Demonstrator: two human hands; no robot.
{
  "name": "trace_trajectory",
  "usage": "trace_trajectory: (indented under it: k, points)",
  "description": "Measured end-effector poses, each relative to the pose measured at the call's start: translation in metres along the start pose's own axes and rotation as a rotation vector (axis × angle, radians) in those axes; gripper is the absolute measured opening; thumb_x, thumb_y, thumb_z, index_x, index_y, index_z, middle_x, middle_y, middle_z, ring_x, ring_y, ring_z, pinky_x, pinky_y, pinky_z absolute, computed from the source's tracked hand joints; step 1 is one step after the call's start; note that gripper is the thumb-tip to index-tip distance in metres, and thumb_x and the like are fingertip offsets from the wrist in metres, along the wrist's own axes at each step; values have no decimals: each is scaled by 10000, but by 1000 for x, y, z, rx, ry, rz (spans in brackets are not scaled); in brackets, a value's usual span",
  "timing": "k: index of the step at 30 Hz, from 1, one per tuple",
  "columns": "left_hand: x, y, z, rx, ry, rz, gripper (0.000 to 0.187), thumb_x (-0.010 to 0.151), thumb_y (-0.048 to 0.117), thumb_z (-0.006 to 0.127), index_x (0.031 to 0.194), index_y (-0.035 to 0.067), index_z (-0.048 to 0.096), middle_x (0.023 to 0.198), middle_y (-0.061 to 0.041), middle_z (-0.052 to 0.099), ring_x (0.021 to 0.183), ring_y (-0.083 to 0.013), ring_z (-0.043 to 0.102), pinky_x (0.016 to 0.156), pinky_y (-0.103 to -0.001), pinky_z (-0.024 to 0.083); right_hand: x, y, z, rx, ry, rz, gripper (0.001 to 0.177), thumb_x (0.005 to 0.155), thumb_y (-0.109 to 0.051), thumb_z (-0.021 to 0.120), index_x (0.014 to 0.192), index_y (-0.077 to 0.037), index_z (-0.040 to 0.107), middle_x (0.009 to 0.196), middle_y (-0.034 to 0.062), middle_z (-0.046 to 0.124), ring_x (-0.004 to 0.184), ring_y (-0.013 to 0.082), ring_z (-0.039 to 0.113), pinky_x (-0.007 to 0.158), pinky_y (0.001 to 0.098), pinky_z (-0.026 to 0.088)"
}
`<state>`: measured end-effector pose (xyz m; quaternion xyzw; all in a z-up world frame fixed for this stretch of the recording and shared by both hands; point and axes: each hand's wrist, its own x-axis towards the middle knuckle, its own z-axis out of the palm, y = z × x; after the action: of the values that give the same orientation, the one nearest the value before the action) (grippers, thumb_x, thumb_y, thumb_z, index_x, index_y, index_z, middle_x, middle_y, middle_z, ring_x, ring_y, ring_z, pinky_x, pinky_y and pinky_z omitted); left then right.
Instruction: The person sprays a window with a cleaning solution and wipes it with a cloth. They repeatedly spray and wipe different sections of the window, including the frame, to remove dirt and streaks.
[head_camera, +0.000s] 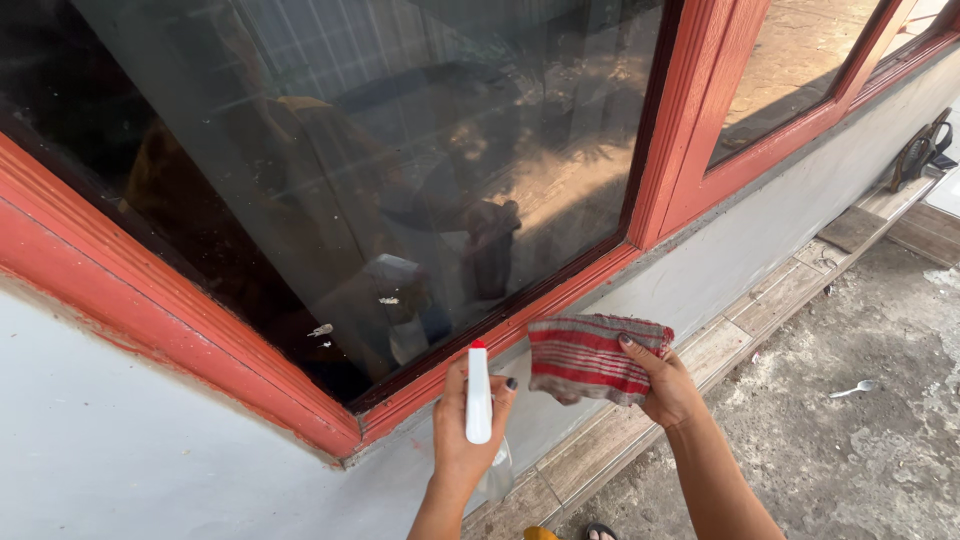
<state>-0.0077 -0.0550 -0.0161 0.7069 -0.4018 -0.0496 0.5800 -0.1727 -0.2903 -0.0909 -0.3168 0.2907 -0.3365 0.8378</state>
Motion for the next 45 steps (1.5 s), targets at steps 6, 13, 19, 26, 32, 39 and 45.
trace_trajectory:
  k: [6, 13, 19, 26, 32, 39, 45]
  points:
    - [-8, -7, 18, -52, -80, 63, 529, 870, 178, 793, 1292, 20, 518, 1134, -153, 784, 925, -206, 807, 746, -314, 643, -14, 7, 20, -22, -64, 116, 204, 872, -129, 705, 1044, -19, 695, 1049, 166, 760, 996, 315, 745, 869, 477, 630]
    - [-12, 26, 18, -43, -193, -43, 694, 773, 210, 874, 1339, 52, 507, 822, -125, 726, 663, -199, 704, 611, -300, 575, -21, 36, 24, 46, -249, 159, 306, 851, -124, 705, 1137, -17, 677, 1112, 195, 751, 1036, 345, 720, 893, 521, 574]
    - [-13, 33, 12, -131, -263, -45, 600, 809, 157, 850, 1297, 67, 512, 773, -85, 734, 656, -139, 723, 607, -278, 568, -33, 22, 46, -17, -560, -44, 305, 842, -80, 714, 1133, -22, 644, 1484, 109, 566, 1266, 271, 600, 1034, 471, 518]
    - [-11, 29, 11, -150, -275, -31, 596, 843, 154, 826, 1327, 75, 489, 988, -92, 781, 700, -108, 714, 626, -264, 578, -20, 15, 36, 17, -730, -57, 288, 832, -14, 793, 1026, -40, 581, 1270, 130, 620, 1160, 240, 628, 997, 437, 508]
    - [-7, 32, 11, -62, -144, 6, 698, 743, 201, 914, 1286, 79, 492, 1280, -74, 767, 612, -92, 613, 605, -263, 565, -3, 29, 26, -87, -582, -254, 289, 788, 57, 849, 876, -40, 592, 1014, 64, 599, 970, 191, 611, 862, 364, 529]
    - [-4, 29, 14, -105, -144, 46, 699, 755, 171, 911, 1306, 67, 493, 1250, -111, 752, 797, -105, 713, 679, -277, 603, -9, 25, 31, -143, -715, -314, 223, 746, -29, 876, 884, 6, 704, 1044, 18, 588, 1026, 161, 622, 888, 343, 545]
    - [-2, 23, 18, -118, -102, 6, 614, 789, 121, 848, 1302, 69, 514, 1109, -108, 774, 832, -134, 764, 706, -280, 627, -20, 15, 43, -84, -597, -94, 258, 877, -44, 720, 1128, -1, 681, 1057, 174, 680, 1012, 274, 676, 884, 433, 594]
